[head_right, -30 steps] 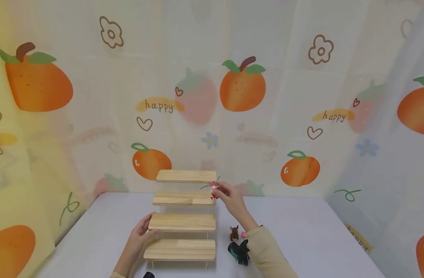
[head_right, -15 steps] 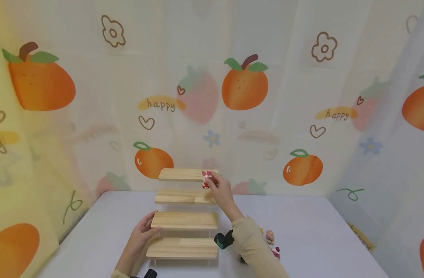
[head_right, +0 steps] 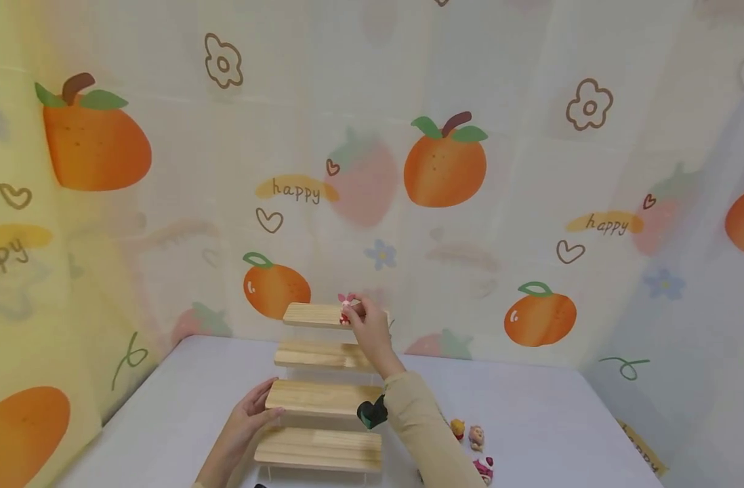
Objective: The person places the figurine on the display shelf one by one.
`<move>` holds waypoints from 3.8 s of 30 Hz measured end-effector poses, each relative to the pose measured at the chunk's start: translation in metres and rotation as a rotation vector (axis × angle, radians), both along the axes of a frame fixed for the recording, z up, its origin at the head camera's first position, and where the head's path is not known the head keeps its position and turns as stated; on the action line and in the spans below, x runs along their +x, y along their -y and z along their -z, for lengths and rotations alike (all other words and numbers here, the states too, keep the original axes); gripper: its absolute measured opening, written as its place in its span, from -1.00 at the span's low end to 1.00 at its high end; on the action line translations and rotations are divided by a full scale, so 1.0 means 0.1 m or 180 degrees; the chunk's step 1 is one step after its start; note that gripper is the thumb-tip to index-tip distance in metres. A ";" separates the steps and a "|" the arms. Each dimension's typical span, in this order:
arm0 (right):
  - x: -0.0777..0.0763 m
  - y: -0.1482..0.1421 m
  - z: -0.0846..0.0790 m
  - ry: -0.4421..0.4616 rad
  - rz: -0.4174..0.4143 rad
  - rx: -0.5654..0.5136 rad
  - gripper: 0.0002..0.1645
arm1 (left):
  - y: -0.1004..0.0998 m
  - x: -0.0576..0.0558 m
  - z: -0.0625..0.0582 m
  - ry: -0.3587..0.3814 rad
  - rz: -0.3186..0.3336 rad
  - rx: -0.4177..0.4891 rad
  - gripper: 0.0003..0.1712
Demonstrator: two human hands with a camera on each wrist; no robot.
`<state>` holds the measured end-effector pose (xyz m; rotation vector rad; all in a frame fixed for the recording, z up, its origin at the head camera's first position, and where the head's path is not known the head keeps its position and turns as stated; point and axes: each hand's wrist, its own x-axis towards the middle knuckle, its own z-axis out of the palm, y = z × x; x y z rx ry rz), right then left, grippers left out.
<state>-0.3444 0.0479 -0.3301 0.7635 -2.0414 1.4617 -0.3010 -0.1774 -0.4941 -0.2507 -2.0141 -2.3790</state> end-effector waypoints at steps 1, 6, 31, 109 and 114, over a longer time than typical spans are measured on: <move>0.00 0.03 -0.01 0.0017 0.0004 -0.0008 -0.74 | 0.00 0.01 0.00 -0.0006 0.0016 0.0005 -0.21; -0.09 0.15 0.03 0.0169 -0.0022 -0.0143 -0.68 | 0.01 0.03 -0.03 -0.0016 0.0057 -0.0015 -0.22; -0.49 0.56 0.28 0.0634 0.0110 0.0061 -0.84 | 0.03 0.06 -0.03 -0.0090 0.0084 -0.0198 -0.24; -0.35 0.41 0.43 0.0462 -0.0095 -0.0321 -0.51 | 0.06 0.04 -0.09 -0.0155 0.0060 -0.0606 -0.25; -0.13 0.32 0.32 0.0202 -0.0117 -0.0505 -0.64 | 0.01 0.03 -0.05 -0.0140 0.0065 -0.0518 -0.22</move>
